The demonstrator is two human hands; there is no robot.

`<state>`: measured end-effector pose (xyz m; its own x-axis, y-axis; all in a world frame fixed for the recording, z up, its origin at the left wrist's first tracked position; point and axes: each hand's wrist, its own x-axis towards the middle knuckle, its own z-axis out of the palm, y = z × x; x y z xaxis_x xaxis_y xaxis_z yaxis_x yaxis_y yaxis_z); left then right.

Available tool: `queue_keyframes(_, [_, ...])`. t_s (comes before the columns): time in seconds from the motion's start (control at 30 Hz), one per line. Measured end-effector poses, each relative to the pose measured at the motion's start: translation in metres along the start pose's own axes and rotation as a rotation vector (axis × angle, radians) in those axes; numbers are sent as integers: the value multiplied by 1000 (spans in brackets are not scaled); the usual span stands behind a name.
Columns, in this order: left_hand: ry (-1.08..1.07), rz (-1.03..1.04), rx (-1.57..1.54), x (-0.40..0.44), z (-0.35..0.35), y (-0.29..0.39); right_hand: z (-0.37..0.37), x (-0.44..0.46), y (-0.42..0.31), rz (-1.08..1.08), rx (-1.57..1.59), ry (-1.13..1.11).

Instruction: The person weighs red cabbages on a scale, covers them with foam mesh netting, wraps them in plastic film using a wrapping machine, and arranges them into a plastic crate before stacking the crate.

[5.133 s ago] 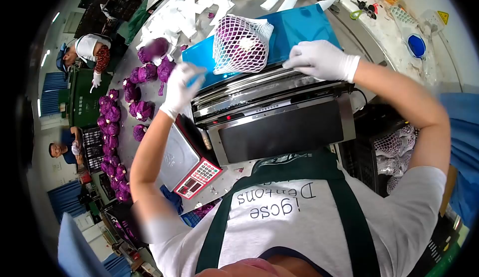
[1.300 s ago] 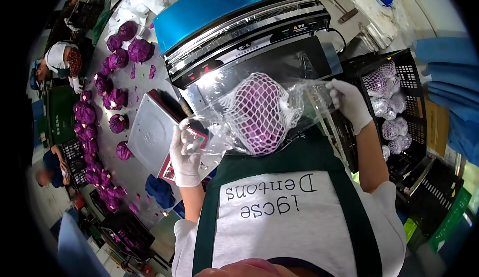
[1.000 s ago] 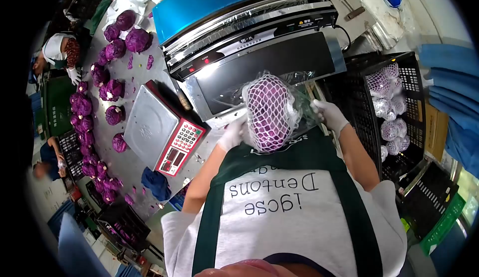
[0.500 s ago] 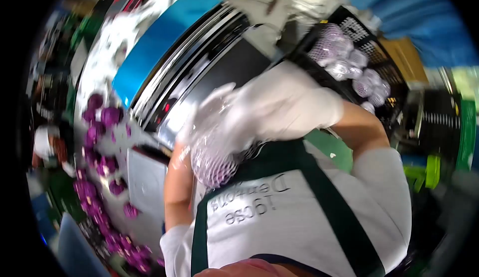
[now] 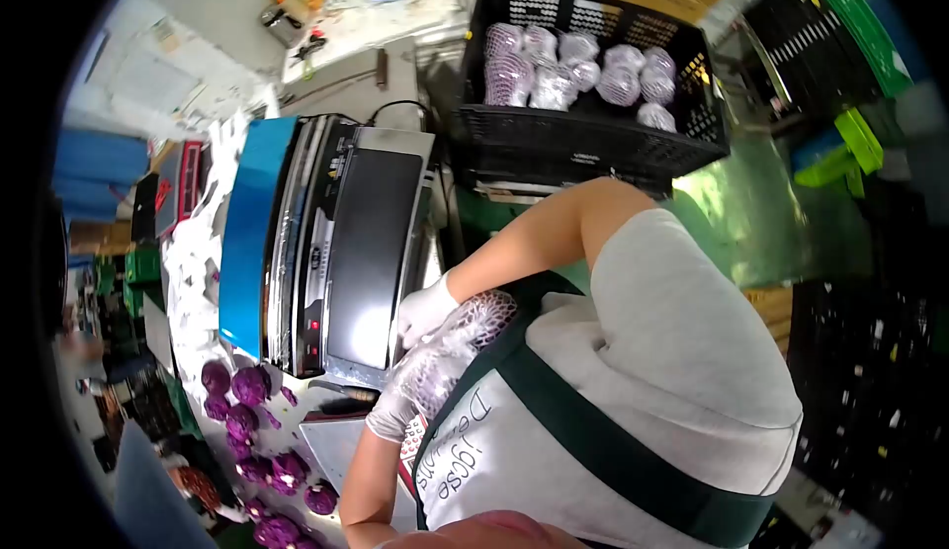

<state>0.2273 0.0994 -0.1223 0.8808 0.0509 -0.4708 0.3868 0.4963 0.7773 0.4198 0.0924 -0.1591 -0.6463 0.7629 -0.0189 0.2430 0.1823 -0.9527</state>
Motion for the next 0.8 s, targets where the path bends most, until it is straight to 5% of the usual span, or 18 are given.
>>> queue_keyframes(0.07, [141, -243, -403, -2, 32, 25, 5, -32, 5, 170, -54, 27])
queue_keyframes(0.17, [210, -349, -566, 1, 56, 63, 15, -57, 33, 182, 157, 51])
queue_keyframes(0.33, [183, -122, -471, 36, 91, 95, -43, -120, -22, 378, -46, 34])
queue_keyframes(0.37, [138, -85, -524, 42, 104, 111, -49, -134, 0, 264, -172, -29])
queue_keyframes(0.5, [165, 169, -307, 105, 135, 128, -89, -208, -3, 506, 654, 160])
queue_keyframes(0.6, [194, 455, 12, 178, 151, 157, -126, -248, 36, -47, 198, 326])
queue_keyframes(0.8, [417, 474, 147, 289, 163, 192, -175, -381, 105, 200, 1242, 1001])
